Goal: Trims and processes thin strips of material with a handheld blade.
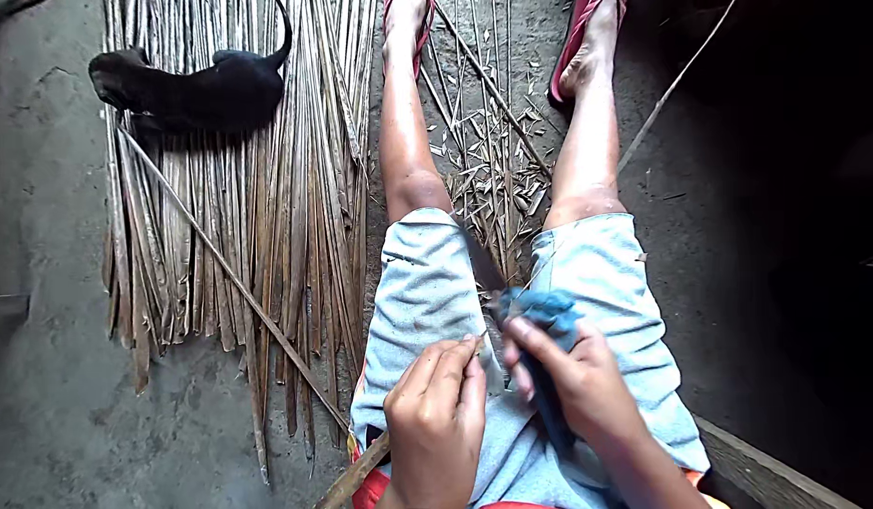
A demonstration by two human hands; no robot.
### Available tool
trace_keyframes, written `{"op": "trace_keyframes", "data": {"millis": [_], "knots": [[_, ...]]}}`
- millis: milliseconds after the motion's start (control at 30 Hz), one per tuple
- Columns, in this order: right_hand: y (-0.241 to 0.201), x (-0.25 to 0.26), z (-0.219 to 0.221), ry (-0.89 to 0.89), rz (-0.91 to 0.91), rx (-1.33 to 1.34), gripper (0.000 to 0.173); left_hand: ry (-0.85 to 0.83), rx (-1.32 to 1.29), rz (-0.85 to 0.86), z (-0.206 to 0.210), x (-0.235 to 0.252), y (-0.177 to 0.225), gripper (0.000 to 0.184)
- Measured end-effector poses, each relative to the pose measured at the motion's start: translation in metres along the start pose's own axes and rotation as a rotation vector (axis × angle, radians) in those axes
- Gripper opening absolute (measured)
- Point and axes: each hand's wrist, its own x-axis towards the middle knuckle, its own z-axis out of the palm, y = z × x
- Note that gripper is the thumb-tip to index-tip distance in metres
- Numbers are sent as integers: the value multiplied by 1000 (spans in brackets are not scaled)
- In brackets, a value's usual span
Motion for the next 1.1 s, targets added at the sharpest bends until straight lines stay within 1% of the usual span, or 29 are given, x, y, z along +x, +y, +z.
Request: {"op": "trace_keyframes", "data": {"millis": [67, 100, 133, 200, 300, 400, 500, 600, 667, 767, 833, 900, 1000, 1100], "knots": [[-13, 14, -17, 104, -2, 8, 14, 15, 19, -5, -3, -3, -6, 13], [-19, 19, -26, 106, 4, 13, 14, 17, 18, -12, -5, -5, -8, 13], [-24, 21, -33, 72, 19, 19, 15, 17, 7, -21, -6, -7, -10, 13], [-27, 16, -37, -76, 85, 10, 14, 18, -13, -31, -6, -8, -10, 13], [-18, 0, -22, -264, 222, 63, 14, 28, -24, -21, -4, -6, -7, 13], [-5, -6, -10, -357, 253, 142, 16, 34, -18, -5, -4, -6, -7, 12], [-4, -4, -9, -343, 239, 160, 16, 24, -26, 1, -6, -8, -8, 12], [-15, 1, -16, -232, 195, 139, 14, 13, -51, -4, -6, -9, -7, 12], [-24, 6, -24, -206, 191, 141, 15, 7, -84, -13, -6, -10, -6, 11], [-24, 4, -29, -295, 229, 186, 16, -5, -125, -21, -7, -10, -7, 11], [-16, -2, -26, -385, 294, 207, 12, -31, -158, -32, -9, -10, -6, 11], [-7, -6, -22, -432, 326, 225, 13, -55, -179, -44, -11, -9, -6, 11], [-5, -6, -21, -430, 310, 248, 14, -104, -258, -99, -14, -11, -6, 11], [-15, -4, -20, -347, 249, 226, 13, -108, -278, -121, -16, -11, -3, 12]]}}
